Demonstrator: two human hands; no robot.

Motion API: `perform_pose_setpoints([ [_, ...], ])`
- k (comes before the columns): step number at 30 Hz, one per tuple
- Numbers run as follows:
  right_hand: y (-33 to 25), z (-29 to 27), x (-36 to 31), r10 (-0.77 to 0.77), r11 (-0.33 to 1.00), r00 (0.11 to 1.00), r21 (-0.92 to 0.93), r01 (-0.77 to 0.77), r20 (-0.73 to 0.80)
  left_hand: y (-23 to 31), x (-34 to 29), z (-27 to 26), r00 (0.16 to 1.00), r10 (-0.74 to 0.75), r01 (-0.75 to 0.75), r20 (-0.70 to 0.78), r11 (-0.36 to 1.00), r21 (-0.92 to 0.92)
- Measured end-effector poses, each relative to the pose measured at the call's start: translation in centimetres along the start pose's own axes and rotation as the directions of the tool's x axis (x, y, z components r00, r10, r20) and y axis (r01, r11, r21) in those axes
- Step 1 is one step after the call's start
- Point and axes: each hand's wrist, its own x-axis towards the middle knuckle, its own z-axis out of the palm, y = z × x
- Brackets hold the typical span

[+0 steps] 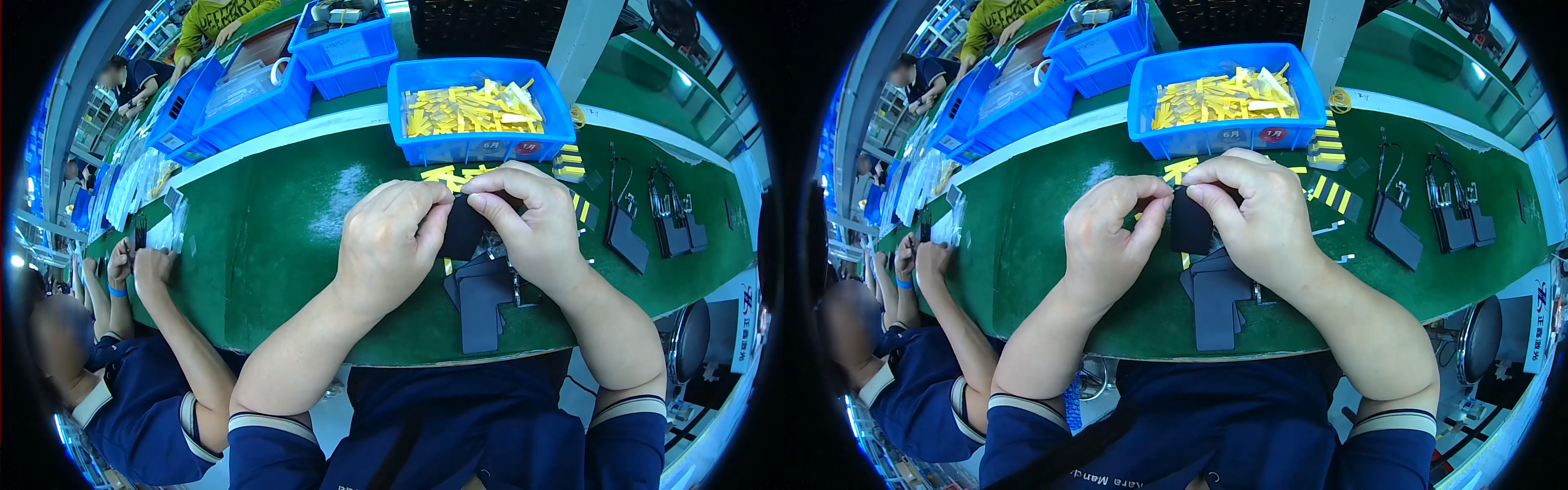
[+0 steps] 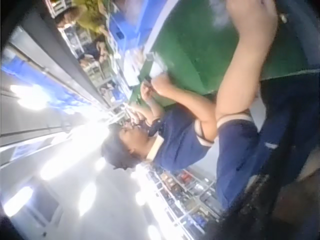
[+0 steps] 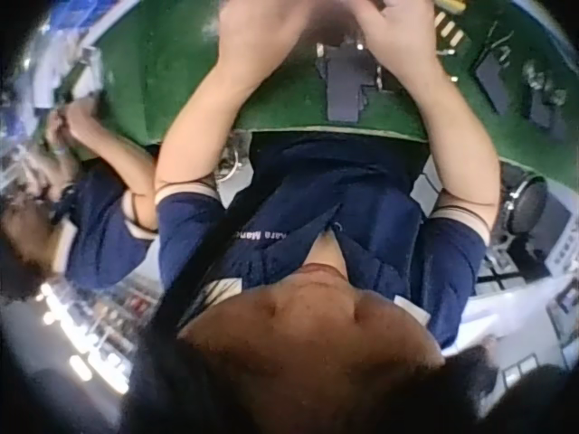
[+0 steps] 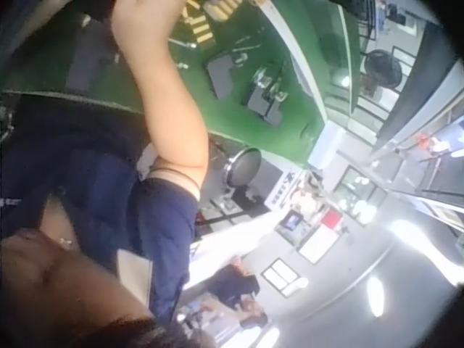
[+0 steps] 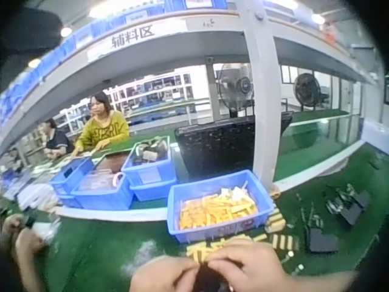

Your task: The person assembles small electronic components by hand at a factory workstation. They pick up black rectangular parts and yellow strips, aligning and attaching them together. The person works continuously on the assembly line, handling items one at a time.

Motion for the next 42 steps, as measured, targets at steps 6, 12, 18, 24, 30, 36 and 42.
perform_pose_setpoints([
  [6, -0.2, -0.2, 0.1, -0.078, 0.997, 0.997, -0.005, 0.078, -0.003, 0.1, 0.1, -0.4, 0.990, -0.123, 0.133, 0.068, 0.977, -0.167],
  [12, -0.3, 0.0, 0.0, -0.149, 0.988, 0.988, -0.035, 0.148, -0.031, 0.5, 0.2, -0.4, 0.976, -0.199, 0.216, 0.083, 0.916, -0.338],
  [18, -0.4, -0.1, 0.1, -0.195, 0.980, 0.980, -0.056, 0.194, -0.026, 0.3, 0.1, -0.9, 0.976, -0.168, 0.204, 0.139, 0.930, -0.307],
  [24, -0.6, -0.2, 0.1, -0.211, 0.977, 0.977, -0.036, 0.210, -0.021, 0.2, 0.0, -1.1, 0.940, -0.284, 0.341, 0.190, 0.816, -0.466],
  [30, -0.4, -0.1, 0.1, -0.232, 0.973, 0.972, -0.027, 0.231, -0.026, 0.2, 0.3, -1.5, 0.962, -0.211, 0.257, 0.176, 0.914, -0.313],
  [36, -0.5, 0.1, -0.1, -0.208, 0.977, 0.976, 0.025, 0.210, -0.060, 0.3, 0.4, -1.4, 0.979, -0.141, 0.178, 0.145, 0.941, -0.286],
  [42, -0.5, 0.1, -0.2, 0.045, 0.960, 0.989, 0.281, -0.003, -0.144, 0.2, 0.4, -1.8, 0.894, -0.412, 0.439, 0.177, 0.719, -0.539],
])
